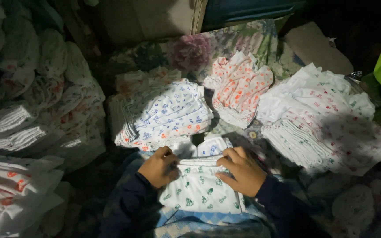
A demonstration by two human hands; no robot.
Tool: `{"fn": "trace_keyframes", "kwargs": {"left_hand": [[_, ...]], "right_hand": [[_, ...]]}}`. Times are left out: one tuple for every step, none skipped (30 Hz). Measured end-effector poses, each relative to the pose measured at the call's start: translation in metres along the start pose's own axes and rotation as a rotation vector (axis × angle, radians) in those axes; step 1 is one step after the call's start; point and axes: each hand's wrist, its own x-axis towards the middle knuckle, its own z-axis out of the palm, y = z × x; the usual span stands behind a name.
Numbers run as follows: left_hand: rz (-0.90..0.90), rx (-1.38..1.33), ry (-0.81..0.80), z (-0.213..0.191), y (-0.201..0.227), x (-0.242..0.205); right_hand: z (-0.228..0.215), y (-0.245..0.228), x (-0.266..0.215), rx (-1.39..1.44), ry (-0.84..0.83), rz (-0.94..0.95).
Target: Folding and stacking baby clothes in a production environment.
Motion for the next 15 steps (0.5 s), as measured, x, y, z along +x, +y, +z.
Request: {"fn": "trace_keyframes", "kwargs": {"left_hand": [[-0.001, -0.001, 0.001, -0.009, 0.003, 0.0], [0.019, -0.029, -0.028, -0.017, 0.006, 0.0], [0.038, -0.058, -0.056, -0.026, 0.008, 0.0], [0.037, -0.059, -0.055, -0.03, -0.002, -0.004], [0.055, -0.068, 0.007, -0.035, -0.013, -0.009], [0.073, -0.076, 0.069, -0.04, -0.023, -0.013], [0.072, -0.076, 0.068, -0.042, -0.024, -0.017], [0.066, -0.172, 0.126, -0.045, -0.025, -0.02], [0.06, -0.268, 0.184, -0.047, -0.025, -0.023], [0.059, -0.269, 0.184, -0.046, -0.021, -0.018], [0.071, -0.284, 0.154, -0.045, -0.017, -0.015], [0.084, -0.3, 0.123, -0.044, -0.013, -0.012], [0.084, -0.299, 0.122, -0.046, -0.007, -0.009], [0.131, -0.329, 0.113, -0.048, -0.001, -0.006], [0.177, -0.36, 0.101, -0.05, 0.005, -0.004]], "right_hand": [[0.001, 0.004, -0.001, 0.0, -0.001, -0.001], [0.003, 0.008, -0.002, -0.066, 0.007, 0.019], [0.005, 0.011, -0.003, -0.132, 0.014, 0.038], [0.002, 0.022, -0.008, -0.133, 0.013, 0.037], [0.0, 0.034, -0.013, -0.196, 0.055, 0.081], [-0.003, 0.045, -0.017, -0.26, 0.097, 0.126], [-0.006, 0.046, -0.021, -0.259, 0.096, 0.126], [-0.01, 0.046, -0.025, -0.184, 0.108, 0.165], [-0.013, 0.048, -0.03, -0.109, 0.119, 0.203], [-0.017, 0.038, -0.023, -0.109, 0.118, 0.201], [-0.021, 0.027, -0.018, -0.103, 0.137, 0.145], [-0.025, 0.016, -0.013, -0.097, 0.156, 0.088], [-0.023, 0.012, -0.01, -0.096, 0.157, 0.088], [-0.022, 0.008, -0.006, 0.002, 0.126, 0.105], [-0.021, 0.003, -0.003, 0.101, 0.093, 0.123]]}}
